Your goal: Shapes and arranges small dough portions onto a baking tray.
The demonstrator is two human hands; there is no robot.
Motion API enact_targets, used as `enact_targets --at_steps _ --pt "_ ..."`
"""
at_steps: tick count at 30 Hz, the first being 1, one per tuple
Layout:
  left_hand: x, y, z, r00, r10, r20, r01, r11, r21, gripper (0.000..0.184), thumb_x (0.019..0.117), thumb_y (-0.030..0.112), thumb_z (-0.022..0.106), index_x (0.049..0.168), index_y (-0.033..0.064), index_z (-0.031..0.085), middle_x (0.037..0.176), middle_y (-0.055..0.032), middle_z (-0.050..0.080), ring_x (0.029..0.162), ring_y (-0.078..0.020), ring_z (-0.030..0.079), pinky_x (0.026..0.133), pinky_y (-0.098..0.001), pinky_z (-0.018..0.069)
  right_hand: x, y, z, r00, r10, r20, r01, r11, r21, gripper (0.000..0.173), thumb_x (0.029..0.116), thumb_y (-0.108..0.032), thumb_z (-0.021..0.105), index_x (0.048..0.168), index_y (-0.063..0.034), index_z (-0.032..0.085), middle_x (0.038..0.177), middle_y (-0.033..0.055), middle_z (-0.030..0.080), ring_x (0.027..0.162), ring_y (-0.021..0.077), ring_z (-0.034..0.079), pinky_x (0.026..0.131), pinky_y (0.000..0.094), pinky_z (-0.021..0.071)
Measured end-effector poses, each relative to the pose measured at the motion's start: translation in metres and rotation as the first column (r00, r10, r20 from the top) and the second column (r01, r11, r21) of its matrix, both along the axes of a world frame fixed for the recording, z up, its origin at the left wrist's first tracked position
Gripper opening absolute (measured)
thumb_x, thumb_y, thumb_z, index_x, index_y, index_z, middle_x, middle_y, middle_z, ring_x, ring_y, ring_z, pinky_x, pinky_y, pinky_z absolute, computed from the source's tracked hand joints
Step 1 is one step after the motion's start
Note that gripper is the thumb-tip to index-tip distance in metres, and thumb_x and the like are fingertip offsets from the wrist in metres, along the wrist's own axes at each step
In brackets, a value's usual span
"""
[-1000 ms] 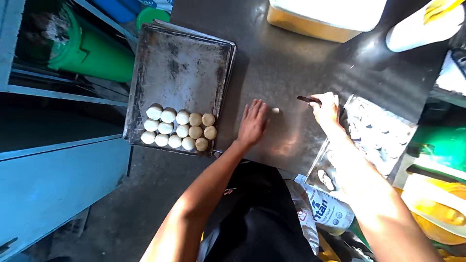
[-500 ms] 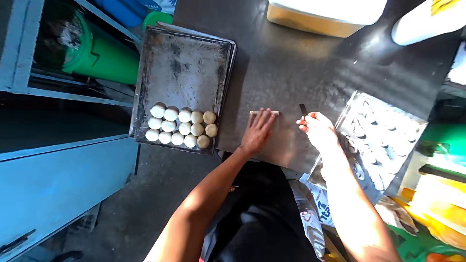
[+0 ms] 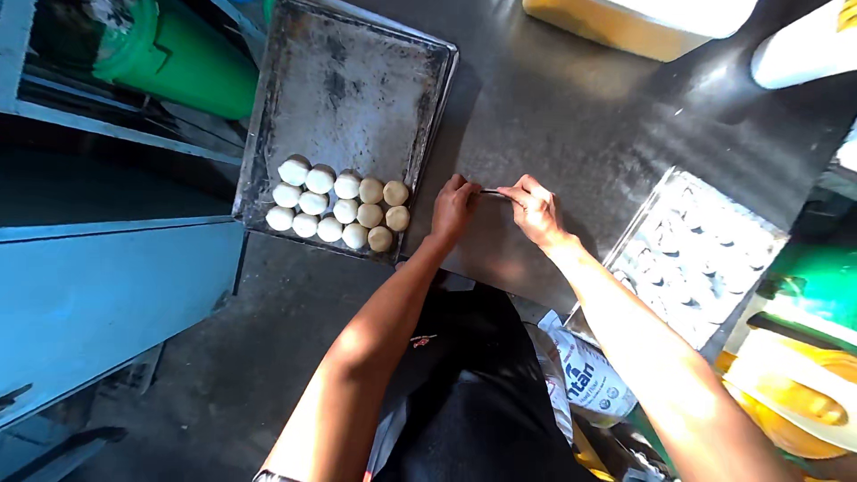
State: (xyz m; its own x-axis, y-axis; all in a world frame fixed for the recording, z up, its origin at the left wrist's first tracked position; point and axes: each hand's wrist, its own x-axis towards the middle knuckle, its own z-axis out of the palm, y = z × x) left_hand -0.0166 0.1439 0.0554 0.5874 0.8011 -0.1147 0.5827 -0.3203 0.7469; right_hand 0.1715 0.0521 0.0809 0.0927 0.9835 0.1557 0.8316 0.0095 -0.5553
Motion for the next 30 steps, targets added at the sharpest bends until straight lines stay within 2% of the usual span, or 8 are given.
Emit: enact_targets --at_steps 6,10,15,18,23,27,30 --pt "0.001 0.004 0.001 1.0 0.0 -0.009 0.0 0.999 -0.033 0.015 0.0976 0.016 0.066 0.108 0.0114 0.077 0.112 -0.0103 0.067 0.103 -0.0235 0.067 0.094 -0.0428 0.0576 -0.006 0.007 -0.008 0.986 0.134 0.095 -0.13 0.99 -0.046 0.04 0.0921 0.002 0.056 0.12 -0.0173 0.076 0.098 0.0156 0.066 0.08 0.0284 0.067 0.066 0.0437 0.0571" --pt "0.003 0.006 0.002 0.998 -0.014 -0.055 0.013 1.0 -0.029 0.015 0.0973 0.014 0.065 0.106 0.0113 0.077 0.112 -0.0092 0.067 0.102 -0.0221 0.067 0.093 -0.0418 0.0579 0.006 0.01 0.002 0.974 0.182 0.137 -0.164 0.978 -0.132 0.039 0.0914 0.002 0.057 0.12 -0.0171 0.076 0.099 0.016 0.066 0.08 0.0307 0.068 0.066 0.0463 0.0571" --pt "0.005 0.004 0.004 0.999 0.017 -0.051 -0.018 0.999 -0.034 0.014 0.0966 0.013 0.065 0.103 0.0104 0.077 0.109 -0.0095 0.067 0.1 -0.022 0.067 0.092 -0.041 0.0581 0.037 -0.002 0.005 0.972 0.189 0.14 -0.173 0.978 -0.121 0.039 0.0891 0.002 0.056 0.119 -0.0141 0.076 0.096 0.0169 0.064 0.078 0.031 0.066 0.064 0.0466 0.056" --pt "0.004 0.005 0.002 0.999 0.02 -0.041 -0.021 0.999 -0.028 0.014 0.097 0.013 0.065 0.102 0.0102 0.078 0.107 -0.0098 0.066 0.099 -0.0218 0.067 0.091 -0.0402 0.058 0.048 -0.012 0.006 0.973 0.184 0.141 -0.168 0.979 -0.119 0.038 0.0911 0.002 0.055 0.119 -0.0133 0.076 0.096 0.017 0.064 0.077 0.0303 0.066 0.065 0.0452 0.0565" --pt "0.005 0.004 0.002 0.999 0.022 -0.032 -0.023 0.999 -0.023 0.013 0.097 0.015 0.067 0.102 0.0106 0.078 0.106 -0.0089 0.066 0.097 -0.0205 0.067 0.09 -0.039 0.0582 0.061 -0.029 0.008 0.984 0.121 0.127 -0.103 0.984 -0.144 0.038 0.0929 0.002 0.054 0.119 -0.0153 0.077 0.097 0.0155 0.064 0.079 0.0288 0.066 0.065 0.0449 0.0566" --pt "0.006 0.003 0.003 0.999 0.028 -0.024 -0.028 1.0 -0.011 0.012 0.0968 0.015 0.067 0.101 0.0096 0.078 0.104 -0.0101 0.066 0.096 -0.0215 0.067 0.091 -0.0392 0.0579 0.07 -0.045 0.007 0.987 0.098 0.129 -0.074 0.98 -0.183 0.039 0.0939 0.0 0.055 0.123 -0.0175 0.075 0.099 0.0134 0.065 0.08 0.0275 0.066 0.067 0.0436 0.0572" --pt "0.008 0.002 0.005 0.999 0.033 -0.035 -0.033 0.999 0.002 0.012 0.0963 0.014 0.067 0.099 0.0093 0.078 0.103 -0.0099 0.066 0.095 -0.0211 0.067 0.09 -0.0387 0.0581 0.074 -0.057 0.01 0.986 0.062 0.155 -0.03 0.978 -0.204 0.038 0.0939 0.002 0.057 0.121 -0.0159 0.076 0.102 0.0138 0.065 0.082 0.0277 0.067 0.069 0.044 0.058"
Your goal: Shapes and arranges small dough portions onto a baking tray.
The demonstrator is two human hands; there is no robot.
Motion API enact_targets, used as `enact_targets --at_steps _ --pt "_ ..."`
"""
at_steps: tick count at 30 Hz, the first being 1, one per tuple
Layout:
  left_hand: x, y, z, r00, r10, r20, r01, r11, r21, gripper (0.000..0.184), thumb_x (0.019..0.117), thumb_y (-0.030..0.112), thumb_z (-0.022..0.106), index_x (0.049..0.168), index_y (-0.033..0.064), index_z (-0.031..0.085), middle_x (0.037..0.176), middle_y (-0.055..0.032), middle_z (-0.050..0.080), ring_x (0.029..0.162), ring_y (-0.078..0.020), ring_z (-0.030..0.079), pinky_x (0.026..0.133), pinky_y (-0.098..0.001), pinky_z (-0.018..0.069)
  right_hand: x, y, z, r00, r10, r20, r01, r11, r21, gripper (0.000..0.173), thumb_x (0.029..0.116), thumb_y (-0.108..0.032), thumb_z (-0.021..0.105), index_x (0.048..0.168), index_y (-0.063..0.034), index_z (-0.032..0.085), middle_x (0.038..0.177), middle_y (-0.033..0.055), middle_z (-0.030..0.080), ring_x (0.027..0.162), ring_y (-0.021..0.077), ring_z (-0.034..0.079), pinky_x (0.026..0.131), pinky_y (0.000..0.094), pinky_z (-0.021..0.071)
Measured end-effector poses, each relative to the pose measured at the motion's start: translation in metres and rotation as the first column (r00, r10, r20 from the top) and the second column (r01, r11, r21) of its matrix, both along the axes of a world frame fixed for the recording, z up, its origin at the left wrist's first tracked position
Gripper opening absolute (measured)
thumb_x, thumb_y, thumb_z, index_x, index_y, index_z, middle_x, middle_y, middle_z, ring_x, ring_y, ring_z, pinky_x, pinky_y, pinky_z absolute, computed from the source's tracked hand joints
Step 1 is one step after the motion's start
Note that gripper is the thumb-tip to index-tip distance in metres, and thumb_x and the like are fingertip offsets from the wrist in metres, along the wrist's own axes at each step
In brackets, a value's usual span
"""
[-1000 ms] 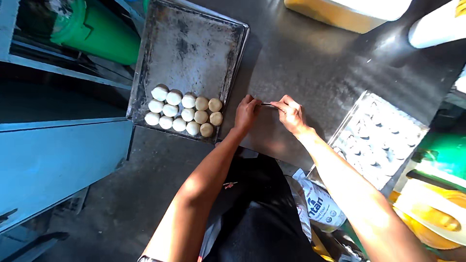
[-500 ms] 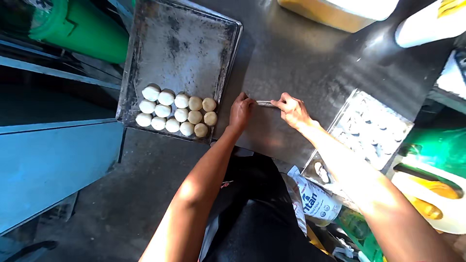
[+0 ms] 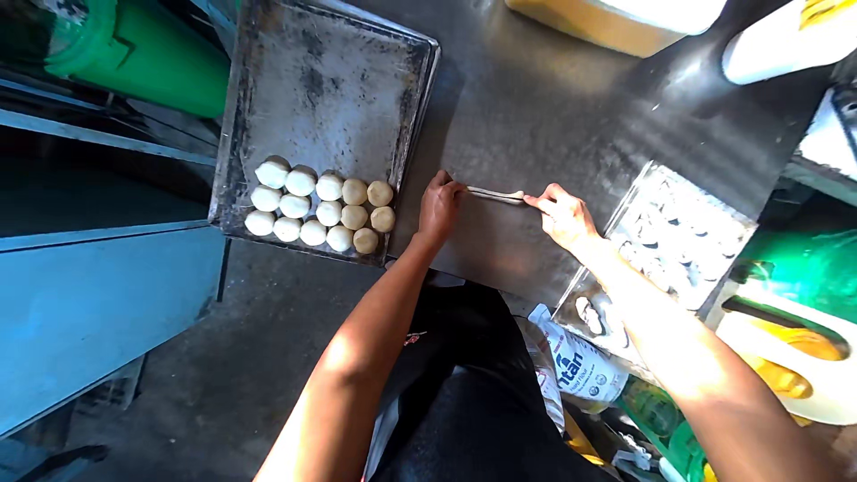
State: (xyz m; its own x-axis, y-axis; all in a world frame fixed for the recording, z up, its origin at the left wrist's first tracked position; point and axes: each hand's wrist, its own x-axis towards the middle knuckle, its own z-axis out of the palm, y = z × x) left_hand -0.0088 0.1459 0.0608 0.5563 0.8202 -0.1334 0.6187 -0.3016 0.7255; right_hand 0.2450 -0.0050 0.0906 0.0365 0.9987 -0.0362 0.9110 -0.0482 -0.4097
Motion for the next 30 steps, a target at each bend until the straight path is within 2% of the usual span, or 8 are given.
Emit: enact_targets --at_steps 5,9,13,17,22,25,28,30 --pt "0.004 0.001 0.005 0.999 0.02 -0.041 -0.022 0.999 -0.033 0.015 0.0899 0.015 0.071 0.102 0.01 0.077 0.109 -0.0115 0.066 0.098 -0.0234 0.067 0.089 -0.0422 0.059 -0.004 -0.01 0.01 0.993 -0.096 -0.075 0.101 0.993 0.062 0.035 0.0953 0.001 0.058 0.12 -0.0145 0.077 0.1 0.0132 0.067 0.081 0.0253 0.067 0.07 0.0417 0.0583" --pt "0.021 -0.002 0.019 0.984 -0.01 -0.179 0.003 0.999 -0.039 0.034 0.0938 0.034 0.068 0.122 0.0148 0.072 0.125 -0.0145 0.063 0.112 -0.0315 0.065 0.089 -0.0521 0.0577 -0.013 0.004 0.005 0.896 -0.361 -0.259 0.418 0.883 0.215 0.023 0.0986 -0.008 0.063 0.116 -0.0092 0.078 0.097 0.0129 0.07 0.085 0.0197 0.068 0.08 0.033 0.0579" --pt "0.04 -0.007 0.025 0.964 -0.016 -0.267 0.007 0.999 -0.034 0.019 0.0937 0.029 0.071 0.107 0.0163 0.075 0.125 -0.015 0.061 0.122 -0.0376 0.056 0.09 -0.0536 0.057 -0.023 0.007 -0.017 0.803 -0.57 -0.174 0.596 0.773 0.22 0.027 0.1011 -0.022 0.06 0.122 -0.017 0.076 0.13 0.0104 0.066 0.122 0.0265 0.059 0.106 0.042 0.0474" --pt "0.041 -0.014 0.03 0.996 -0.053 0.068 0.06 0.992 -0.113 0.016 0.0967 0.019 0.068 0.107 0.0065 0.073 0.116 -0.0132 0.068 0.113 -0.0292 0.063 0.098 -0.049 0.0537 -0.069 0.0 -0.011 0.735 -0.534 -0.417 0.619 0.78 0.091 0.027 0.0992 -0.018 0.066 0.123 -0.006 0.072 0.116 0.0144 0.069 0.103 0.0228 0.069 0.091 0.0393 0.0598" --pt "0.063 -0.062 0.087 0.95 -0.238 0.2 0.272 0.949 -0.162 0.014 0.1028 0.019 0.062 0.111 0.0098 0.068 0.11 -0.0091 0.069 0.094 -0.0202 0.07 0.081 -0.0427 0.0611 -0.08 -0.004 -0.015 0.399 -0.542 -0.74 0.668 0.725 -0.17 0.033 0.0899 -0.008 0.074 0.122 -0.0033 0.072 0.115 0.0125 0.073 0.102 0.0191 0.072 0.094 0.0388 0.0605" --pt "0.091 -0.09 0.103 0.922 -0.325 0.211 0.345 0.937 -0.061 0.011 0.1018 0.019 0.063 0.106 0.0111 0.07 0.103 -0.0056 0.069 0.089 -0.0152 0.069 0.078 -0.0377 0.0612 -0.07 -0.053 0.011 0.166 -0.528 -0.833 0.642 0.699 -0.315 0.03 0.0967 -0.01 0.069 0.127 -0.0072 0.067 0.114 0.0124 0.072 0.098 0.022 0.07 0.087 0.0441 0.0588" --pt "0.117 -0.127 0.104 0.902 -0.362 0.237 0.388 0.918 -0.075 0.013 0.1005 0.018 0.065 0.107 0.0086 0.07 0.099 -0.0041 0.071 0.087 -0.0129 0.069 0.077 -0.0351 0.0606 -0.055 -0.119 0.008 -0.384 -0.235 -0.893 0.633 0.637 -0.44 0.034 0.1062 -0.013 0.042 0.132 -0.003 0.061 0.117 0.0159 0.07 0.101 0.0262 0.07 0.09 0.046 0.0597" --pt "0.137 -0.162 0.098 0.887 -0.368 0.279 0.434 0.872 -0.228 0.014 0.0999 0.017 0.066 0.108 0.0052 0.069 0.094 -0.0049 0.073 0.08 -0.013 0.07 0.072 -0.0343 0.0619 -0.05 -0.165 0.029 -0.662 -0.033 -0.749 0.649 0.476 -0.594 0.041 0.1018 -0.018 0.033 0.13 -0.0014 0.058 0.11 0.0201 0.07 0.099 0.0331 0.07 0.089 0.0529 0.0587"
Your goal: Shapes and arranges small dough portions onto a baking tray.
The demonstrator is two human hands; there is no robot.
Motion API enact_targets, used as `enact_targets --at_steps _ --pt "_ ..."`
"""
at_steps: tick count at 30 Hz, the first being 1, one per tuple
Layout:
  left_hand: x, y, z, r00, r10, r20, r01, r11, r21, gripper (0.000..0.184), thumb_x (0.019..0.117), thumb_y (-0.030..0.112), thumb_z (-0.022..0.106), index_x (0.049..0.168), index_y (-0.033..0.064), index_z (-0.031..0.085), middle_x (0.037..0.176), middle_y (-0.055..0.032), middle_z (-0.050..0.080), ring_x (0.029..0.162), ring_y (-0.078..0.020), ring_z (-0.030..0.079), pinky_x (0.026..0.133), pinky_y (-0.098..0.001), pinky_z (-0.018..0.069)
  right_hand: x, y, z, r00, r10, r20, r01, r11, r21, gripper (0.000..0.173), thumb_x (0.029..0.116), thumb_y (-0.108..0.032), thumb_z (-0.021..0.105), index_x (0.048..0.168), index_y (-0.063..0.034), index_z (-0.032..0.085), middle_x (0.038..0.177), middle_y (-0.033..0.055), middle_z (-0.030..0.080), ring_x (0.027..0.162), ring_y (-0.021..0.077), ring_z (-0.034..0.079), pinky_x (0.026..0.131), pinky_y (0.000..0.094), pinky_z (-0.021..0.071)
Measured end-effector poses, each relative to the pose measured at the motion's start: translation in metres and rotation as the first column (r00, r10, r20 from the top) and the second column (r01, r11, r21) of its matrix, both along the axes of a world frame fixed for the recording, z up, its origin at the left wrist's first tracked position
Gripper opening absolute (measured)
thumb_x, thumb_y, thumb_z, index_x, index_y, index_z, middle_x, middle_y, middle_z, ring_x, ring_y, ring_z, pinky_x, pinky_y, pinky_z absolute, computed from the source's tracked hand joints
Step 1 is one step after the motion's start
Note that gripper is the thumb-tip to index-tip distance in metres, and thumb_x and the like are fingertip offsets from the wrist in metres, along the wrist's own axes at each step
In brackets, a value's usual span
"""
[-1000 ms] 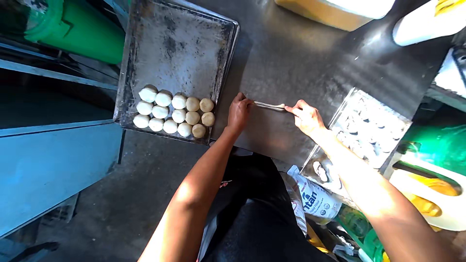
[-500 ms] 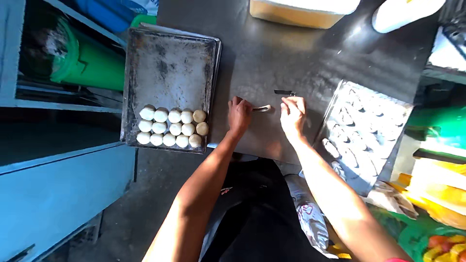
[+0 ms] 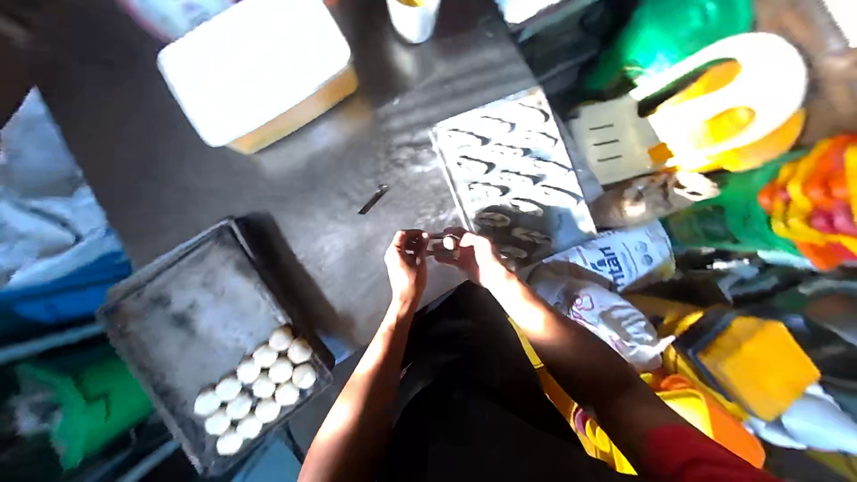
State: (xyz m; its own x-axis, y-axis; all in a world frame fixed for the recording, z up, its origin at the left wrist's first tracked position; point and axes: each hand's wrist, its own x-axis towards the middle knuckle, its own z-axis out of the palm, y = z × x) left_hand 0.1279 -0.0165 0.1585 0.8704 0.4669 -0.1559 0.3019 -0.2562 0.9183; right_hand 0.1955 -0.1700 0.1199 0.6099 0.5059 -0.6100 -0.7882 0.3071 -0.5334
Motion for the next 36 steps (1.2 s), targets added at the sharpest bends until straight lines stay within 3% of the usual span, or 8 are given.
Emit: enact_targets --at_steps 4,6,9,14,24,31,33,36 --pt "0.038 -0.084 -0.017 0.969 -0.239 -0.057 0.217 0.941 -0.259 0.019 0.0994 0.02 0.067 0.11 0.0042 0.07 0.094 -0.0059 0.074 0.077 -0.0151 0.072 0.071 -0.0355 0.0633 0.003 -0.1 0.02 0.964 -0.228 0.134 0.238 0.969 -0.06 0.04 0.1101 -0.026 0.036 0.132 -0.0028 0.059 0.114 0.0168 0.07 0.105 0.0304 0.069 0.093 0.0531 0.058" --pt "0.061 -0.122 -0.023 0.936 -0.341 -0.09 0.295 0.896 -0.331 0.019 0.0984 0.019 0.068 0.11 0.0049 0.071 0.096 -0.0064 0.074 0.078 -0.0156 0.072 0.073 -0.0362 0.0631 0.011 -0.152 0.01 0.922 -0.072 0.382 0.186 0.944 -0.272 0.033 0.1016 -0.01 0.056 0.134 -0.0056 0.059 0.121 0.0146 0.069 0.107 0.0282 0.069 0.093 0.0492 0.0597" --pt "0.09 -0.164 -0.027 0.847 -0.51 -0.153 0.413 0.811 -0.414 0.019 0.0965 0.013 0.069 0.113 0.0035 0.069 0.099 -0.0106 0.074 0.082 -0.0197 0.072 0.078 -0.0408 0.063 0.029 -0.216 0.003 0.821 0.297 0.488 0.179 0.677 -0.714 0.054 0.0903 -0.006 0.068 0.142 -0.0139 0.056 0.122 0.0063 0.073 0.101 0.019 0.072 0.087 0.0415 0.062" --pt "0.134 -0.205 -0.04 0.751 -0.631 -0.194 0.618 0.776 -0.128 0.017 0.0961 0.014 0.069 0.111 0.0064 0.072 0.113 -0.0146 0.068 0.1 -0.0268 0.068 0.09 -0.0477 0.058 0.075 -0.275 0.005 0.795 0.537 0.281 0.16 0.261 -0.952 0.025 0.0982 -0.02 0.068 0.12 -0.0088 0.069 0.108 0.0109 0.075 0.095 0.0247 0.074 0.088 0.053 0.06" --pt "0.164 -0.226 -0.078 0.598 -0.656 -0.46 0.788 0.379 0.485 0.029 0.0943 0.008 0.062 0.121 0.014 0.072 0.143 -0.0106 0.058 0.119 -0.032 0.064 0.079 -0.0498 0.0613 0.111 -0.305 -0.05 0.63 0.709 0.317 0.227 0.222 -0.948 0.017 0.0966 -0.017 0.066 0.105 -0.0039 0.073 0.107 0.0148 0.069 0.098 0.0264 0.069 0.088 0.0483 0.0597" --pt "0.086 -0.108 -0.046 0.769 -0.571 -0.289 0.634 0.62 0.463 0.034 0.1027 0.018 0.052 0.133 0.0195 0.067 0.14 -0.009 0.059 0.125 -0.0271 0.06 0.095 -0.0449 0.0545 0.104 -0.268 -0.021 0.423 0.871 0.249 0.231 0.162 -0.959 0.027 0.0925 -0.003 0.061 0.117 0.0014 0.072 0.118 0.028 0.069 0.112 0.0428 0.065 0.098 0.0574 0.052" --pt "0.023 -0.031 -0.037 0.884 -0.331 -0.33 0.461 0.73 0.504 0.03 0.1017 0.022 0.056 0.128 0.0216 0.071 0.14 -0.005 0.061 0.126 -0.0242 0.058 0.099 -0.0447 0.0511 0.1 -0.23 0.01 0.424 0.905 0.029 0.194 -0.059 -0.979 0.038 0.0919 -0.005 0.064 0.13 -0.0021 0.066 0.134 0.032 0.058 0.126 0.0518 0.055 0.1 0.0705 0.0452" --pt "-0.111 0.09 -0.02 0.92 0.175 -0.351 0.103 0.756 0.647 0.031 0.0997 0.029 0.063 0.129 0.0206 0.069 0.135 -0.0068 0.063 0.124 -0.0284 0.059 0.098 -0.0522 0.0512 0.083 -0.165 0.04 0.383 0.923 0.027 0.278 -0.087 -0.957 0.04 0.0967 -0.017 0.059 0.134 -0.0006 0.062 0.141 0.0313 0.054 0.133 0.0527 0.05 0.101 0.0739 0.0413"
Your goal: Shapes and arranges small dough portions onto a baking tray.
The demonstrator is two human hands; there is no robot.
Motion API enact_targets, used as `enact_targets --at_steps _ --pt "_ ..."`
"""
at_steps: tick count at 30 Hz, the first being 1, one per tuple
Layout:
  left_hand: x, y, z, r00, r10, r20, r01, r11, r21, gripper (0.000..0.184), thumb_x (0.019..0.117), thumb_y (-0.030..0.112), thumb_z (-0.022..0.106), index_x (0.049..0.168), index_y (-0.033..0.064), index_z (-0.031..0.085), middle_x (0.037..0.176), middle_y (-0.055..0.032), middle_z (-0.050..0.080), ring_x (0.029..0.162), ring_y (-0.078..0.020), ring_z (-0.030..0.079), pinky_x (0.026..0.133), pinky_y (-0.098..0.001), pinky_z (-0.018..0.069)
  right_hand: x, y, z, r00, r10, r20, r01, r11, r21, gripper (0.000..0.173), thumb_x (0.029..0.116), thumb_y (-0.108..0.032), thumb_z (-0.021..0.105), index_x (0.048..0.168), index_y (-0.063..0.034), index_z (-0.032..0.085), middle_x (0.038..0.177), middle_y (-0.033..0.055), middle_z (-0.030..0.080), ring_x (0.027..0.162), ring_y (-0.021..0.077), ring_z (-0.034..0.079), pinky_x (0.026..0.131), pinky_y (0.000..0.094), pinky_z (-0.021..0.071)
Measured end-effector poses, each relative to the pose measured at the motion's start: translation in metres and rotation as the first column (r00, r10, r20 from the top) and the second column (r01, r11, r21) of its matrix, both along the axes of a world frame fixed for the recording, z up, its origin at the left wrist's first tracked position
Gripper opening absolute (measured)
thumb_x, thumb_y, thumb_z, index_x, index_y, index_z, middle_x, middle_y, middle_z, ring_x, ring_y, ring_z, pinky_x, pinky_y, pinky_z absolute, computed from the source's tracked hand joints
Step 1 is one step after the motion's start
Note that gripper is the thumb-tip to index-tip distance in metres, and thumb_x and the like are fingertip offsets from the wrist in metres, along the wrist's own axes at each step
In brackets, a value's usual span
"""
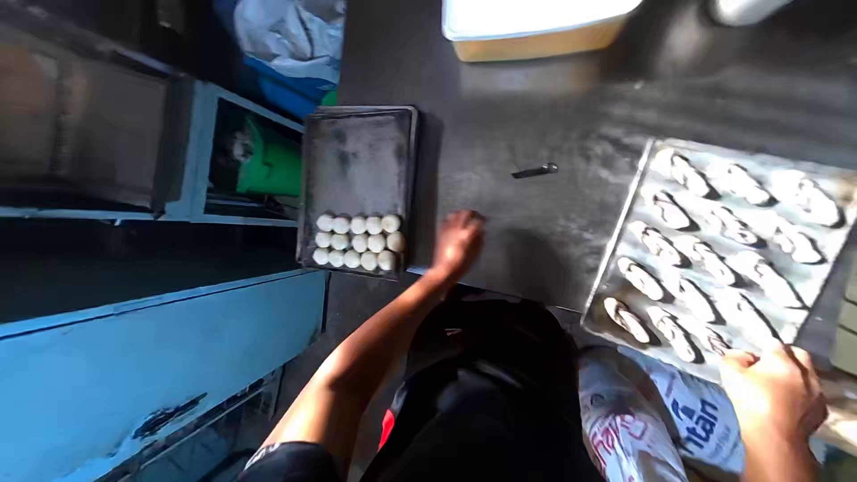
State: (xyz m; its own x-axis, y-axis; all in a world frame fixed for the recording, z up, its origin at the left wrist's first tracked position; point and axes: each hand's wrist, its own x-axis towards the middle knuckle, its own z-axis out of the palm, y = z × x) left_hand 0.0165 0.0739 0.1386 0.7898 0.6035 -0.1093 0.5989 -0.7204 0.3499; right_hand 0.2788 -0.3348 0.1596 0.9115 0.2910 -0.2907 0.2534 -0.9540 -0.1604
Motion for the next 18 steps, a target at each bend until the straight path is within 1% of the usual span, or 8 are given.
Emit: enact_targets --at_steps 4,7,9,11,13,15,17,18 --pt "-0.181 0.126 0.027 0.815 0.579 -0.009 -0.575 0.811 0.108 0.042 0.1032 0.031 0.056 0.141 0.0136 0.059 0.142 -0.0221 0.056 0.132 -0.0472 0.05 0.102 -0.0702 0.0421 -0.075 0.109 0.033 0.979 0.179 0.102 -0.199 0.947 0.254 0.034 0.1011 -0.017 0.052 0.124 0.0012 0.068 0.129 0.0297 0.064 0.123 0.0488 0.059 0.105 0.0664 0.0429" --pt "-0.263 0.189 0.032 0.63 0.776 -0.025 -0.773 0.63 0.083 0.044 0.1038 0.037 0.053 0.139 0.0122 0.061 0.143 -0.0254 0.054 0.136 -0.0508 0.044 0.103 -0.0754 0.0361 -0.15 0.196 0.042 0.928 0.361 0.091 -0.364 0.828 0.426 0.03 0.1019 -0.012 0.052 0.123 -0.0032 0.072 0.122 0.0224 0.069 0.11 0.0368 0.068 0.096 0.0542 0.0543" --pt "-0.291 0.207 0.031 0.649 0.751 -0.118 -0.758 0.652 -0.021 0.041 0.1017 0.038 0.058 0.131 0.0109 0.067 0.135 -0.0245 0.062 0.134 -0.0515 0.048 0.103 -0.0788 0.0342 -0.201 0.245 0.042 0.856 0.501 0.127 -0.488 0.704 0.515 0.028 0.1005 -0.012 0.055 0.119 -0.0052 0.074 0.117 0.0171 0.071 0.103 0.0287 0.071 0.091 0.0446 0.058" --pt "-0.303 0.21 0.028 0.711 0.691 -0.127 -0.702 0.705 -0.101 0.038 0.0997 0.038 0.062 0.123 0.0098 0.071 0.124 -0.0215 0.068 0.125 -0.0478 0.057 0.102 -0.0743 0.0412 -0.245 0.29 0.042 0.809 0.577 0.112 -0.516 0.607 0.604 0.026 0.1004 -0.014 0.056 0.116 -0.0072 0.076 0.114 0.0124 0.073 0.1 0.022 0.072 0.09 0.0393 0.0592" --pt "-0.292 0.195 0.048 0.799 0.601 0.033 -0.594 0.796 -0.121 0.028 0.0994 0.029 0.064 0.114 0.0066 0.072 0.119 -0.0195 0.068 0.122 -0.0435 0.058 0.103 -0.0673 0.0442 -0.279 0.338 0.041 0.814 0.581 0.02 -0.412 0.553 0.724 0.026 0.1005 -0.017 0.059 0.119 -0.0066 0.074 0.114 0.0101 0.073 0.099 0.0156 0.072 0.088 0.0331 0.0609" --pt "-0.264 0.156 0.076 0.866 0.434 0.247 -0.402 0.9 -0.171 0.017 0.099 0.02 0.065 0.11 0.008 0.072 0.116 -0.0162 0.067 0.118 -0.0377 0.058 0.102 -0.0585 0.0477 -0.303 0.374 0.044 0.79 0.586 -0.18 -0.208 0.531 0.821 0.046 0.0985 -0.02 0.067 0.141 -0.005 0.058 0.136 0.0139 0.064 0.112 0.0186 0.07 0.093 0.0359 0.0615" --pt "-0.228 0.115 0.087 0.854 0.315 0.414 -0.219 0.94 -0.263 0.013 0.0975 0.018 0.067 0.105 0.0116 0.074 0.109 -0.0087 0.069 0.113 -0.0279 0.061 0.101 -0.0501 0.0502 -0.309 0.392 0.048 0.718 0.638 -0.278 -0.105 0.495 0.862 0.066 0.0954 -0.019 0.073 0.154 -0.0106 0.044 0.148 0.0107 0.057 0.122 0.0196 0.067 0.1 0.0395 0.0602" --pt "-0.211 0.097 0.088 0.821 0.291 0.491 -0.141 0.937 -0.32 0.013 0.0979 0.019 0.067 0.106 0.0121 0.074 0.107 -0.0063 0.069 0.111 -0.0234 0.062 0.1 -0.0458 0.0513 -0.306 0.395 0.052 0.701 0.664 -0.26 -0.106 0.458 0.883 0.06 0.0956 -0.017 0.072 0.15 -0.0106 0.05 0.141 0.0088 0.063 0.117 0.0183 0.069 0.098 0.0395 0.061"
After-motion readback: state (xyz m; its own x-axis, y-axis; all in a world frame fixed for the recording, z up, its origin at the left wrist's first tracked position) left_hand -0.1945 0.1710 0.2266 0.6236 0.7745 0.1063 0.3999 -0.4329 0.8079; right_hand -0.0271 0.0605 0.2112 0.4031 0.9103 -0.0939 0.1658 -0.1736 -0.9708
